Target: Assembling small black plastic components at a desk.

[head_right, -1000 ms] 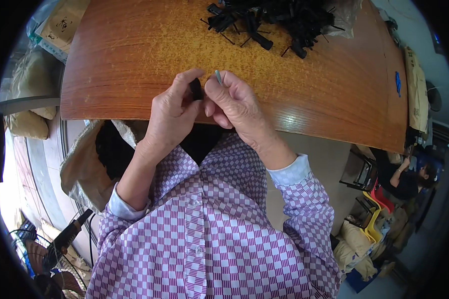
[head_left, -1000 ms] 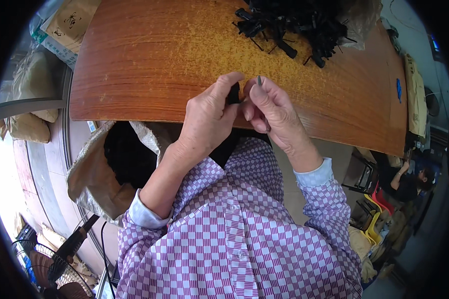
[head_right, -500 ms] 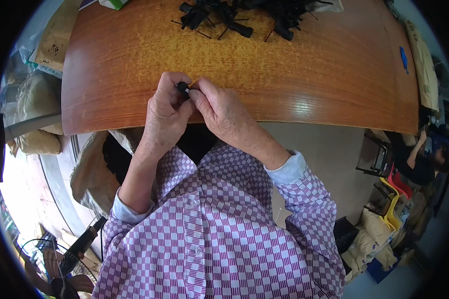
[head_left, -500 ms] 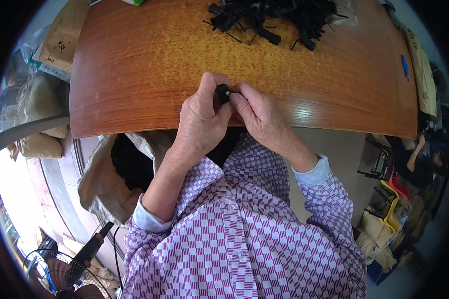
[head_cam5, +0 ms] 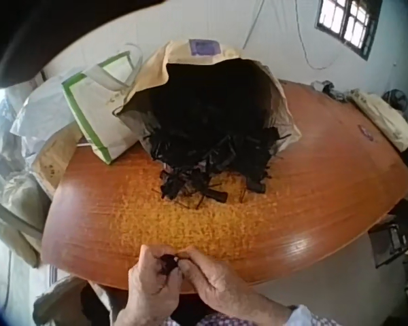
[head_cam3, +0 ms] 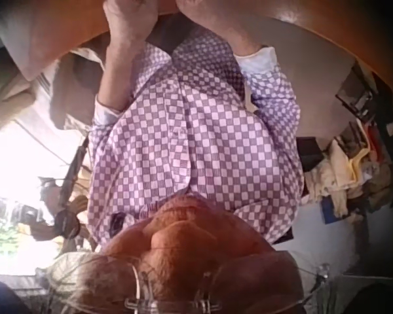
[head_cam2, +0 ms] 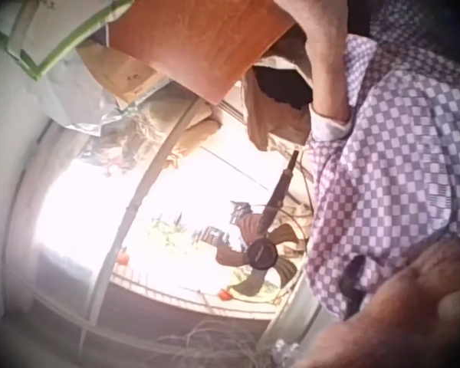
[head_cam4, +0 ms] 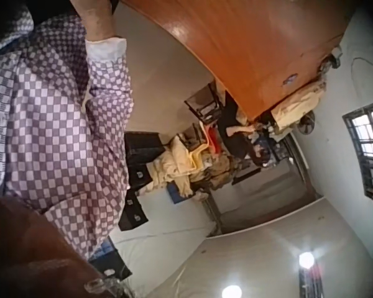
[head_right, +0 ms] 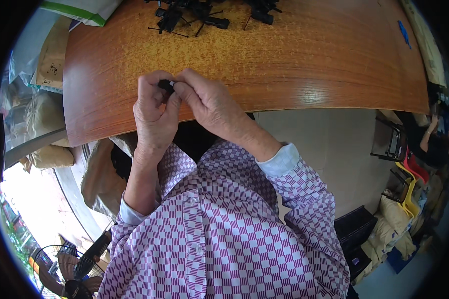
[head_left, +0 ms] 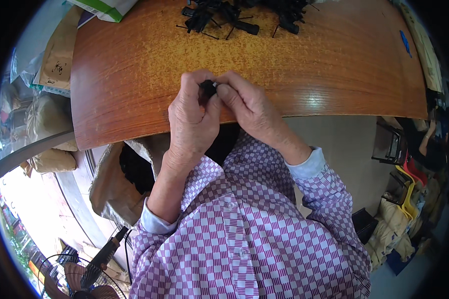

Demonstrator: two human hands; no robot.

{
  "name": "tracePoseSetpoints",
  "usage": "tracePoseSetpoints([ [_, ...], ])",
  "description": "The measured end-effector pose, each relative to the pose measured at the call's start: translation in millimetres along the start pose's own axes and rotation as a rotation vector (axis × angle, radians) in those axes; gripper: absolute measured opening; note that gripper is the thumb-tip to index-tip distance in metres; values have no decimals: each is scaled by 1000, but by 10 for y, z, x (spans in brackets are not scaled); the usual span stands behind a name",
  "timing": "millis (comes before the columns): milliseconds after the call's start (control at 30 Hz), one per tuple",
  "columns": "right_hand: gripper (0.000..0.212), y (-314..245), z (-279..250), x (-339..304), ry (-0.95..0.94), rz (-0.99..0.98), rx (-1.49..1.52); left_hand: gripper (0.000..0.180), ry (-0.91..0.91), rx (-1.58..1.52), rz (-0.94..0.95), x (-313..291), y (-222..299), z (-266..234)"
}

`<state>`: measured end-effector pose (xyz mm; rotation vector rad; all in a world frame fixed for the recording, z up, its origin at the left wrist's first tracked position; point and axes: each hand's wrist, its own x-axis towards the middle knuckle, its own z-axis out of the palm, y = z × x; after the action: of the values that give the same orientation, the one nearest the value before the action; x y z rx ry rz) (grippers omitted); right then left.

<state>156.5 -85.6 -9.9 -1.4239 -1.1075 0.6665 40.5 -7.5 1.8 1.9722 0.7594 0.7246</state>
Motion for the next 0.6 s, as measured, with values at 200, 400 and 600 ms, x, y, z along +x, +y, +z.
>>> tracePoseSetpoints([
  [200, 16, -126, -106, 59, -50, 295, 284, 32, -11, -1009, -361, 76, 69, -277],
  [400, 17, -109, 0, 140, -125, 293, 401, 39, -105, -1151, -455, -56, -130, -313],
  [600, 22, -17, -33, 233, -320, 347, 548, 36, -281, -1219, -400, -118, -172, -353],
])
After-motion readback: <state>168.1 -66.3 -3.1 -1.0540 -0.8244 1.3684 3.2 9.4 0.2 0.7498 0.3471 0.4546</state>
